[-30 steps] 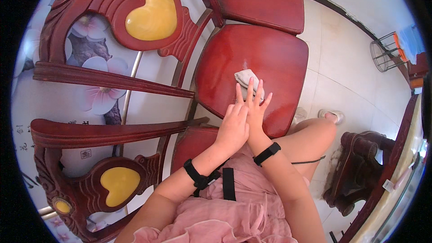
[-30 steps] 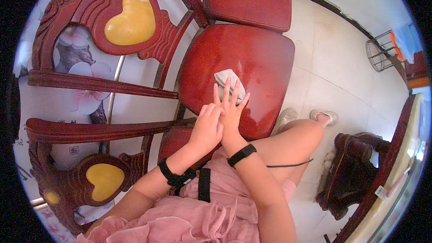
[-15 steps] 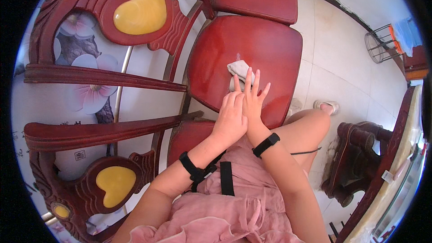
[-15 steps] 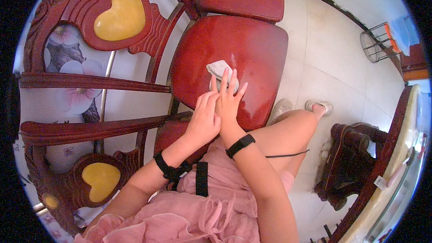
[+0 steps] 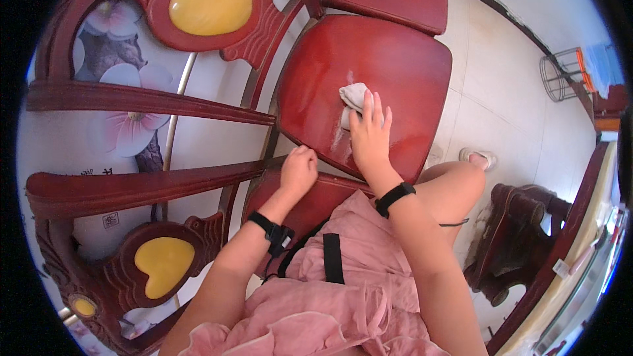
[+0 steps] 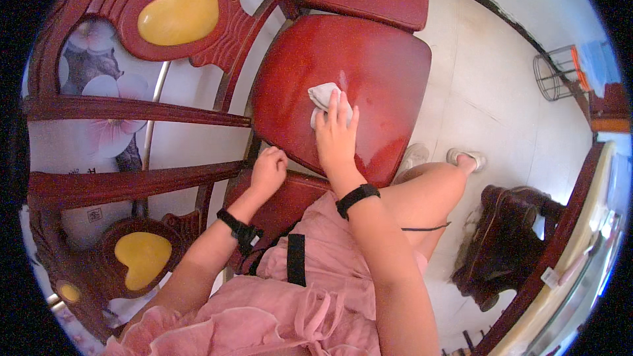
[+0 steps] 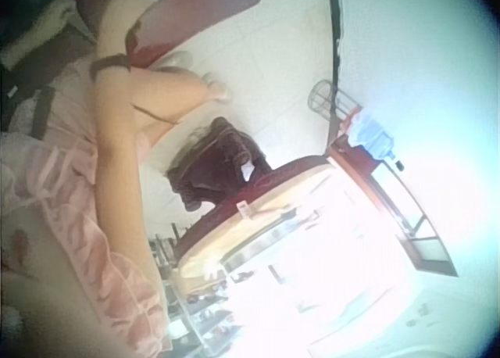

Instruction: The person wipes the top edges and red seats of a set of chairs using a white cloth, then moves to a table and wipes around the edge of a large metal lid.

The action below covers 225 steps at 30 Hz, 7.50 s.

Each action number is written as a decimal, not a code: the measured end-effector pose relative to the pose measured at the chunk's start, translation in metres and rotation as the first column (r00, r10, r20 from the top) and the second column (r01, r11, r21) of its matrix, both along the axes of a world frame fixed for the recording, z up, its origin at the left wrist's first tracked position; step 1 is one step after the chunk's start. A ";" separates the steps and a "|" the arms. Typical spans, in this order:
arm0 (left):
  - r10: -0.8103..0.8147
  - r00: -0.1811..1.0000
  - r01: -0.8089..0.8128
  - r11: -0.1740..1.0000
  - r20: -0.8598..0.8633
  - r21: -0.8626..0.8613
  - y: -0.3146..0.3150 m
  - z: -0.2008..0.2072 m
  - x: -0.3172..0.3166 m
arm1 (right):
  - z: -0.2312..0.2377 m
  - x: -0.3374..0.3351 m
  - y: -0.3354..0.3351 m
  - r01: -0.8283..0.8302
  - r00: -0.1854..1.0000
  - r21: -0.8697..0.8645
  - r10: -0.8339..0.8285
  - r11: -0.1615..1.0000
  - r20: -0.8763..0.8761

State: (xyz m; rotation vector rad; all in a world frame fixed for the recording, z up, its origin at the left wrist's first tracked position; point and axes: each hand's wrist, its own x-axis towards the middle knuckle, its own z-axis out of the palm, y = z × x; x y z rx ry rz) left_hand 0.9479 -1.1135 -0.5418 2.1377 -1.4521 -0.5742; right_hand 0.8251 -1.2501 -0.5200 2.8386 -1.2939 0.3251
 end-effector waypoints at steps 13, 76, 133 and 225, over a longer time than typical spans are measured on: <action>0.154 0.975 -0.168 0.983 0.158 0.078 0.021 -0.045 0.027 | -0.024 -0.034 -0.088 -0.067 0.644 0.792 -0.580 0.607 0.499; 0.096 0.993 -0.106 0.981 0.071 0.160 0.028 -0.050 0.028 | 0.073 0.173 -0.032 -0.783 0.622 0.278 0.695 0.556 0.362; 0.048 0.993 -0.071 0.974 0.108 0.216 0.018 -0.035 0.025 | 0.053 0.147 -0.037 -0.590 0.803 0.295 0.506 0.752 0.314; 0.083 0.987 -0.115 0.963 0.140 0.242 0.021 -0.034 0.026 | 0.074 -0.007 -0.054 -0.433 0.207 0.826 -0.853 0.359 0.479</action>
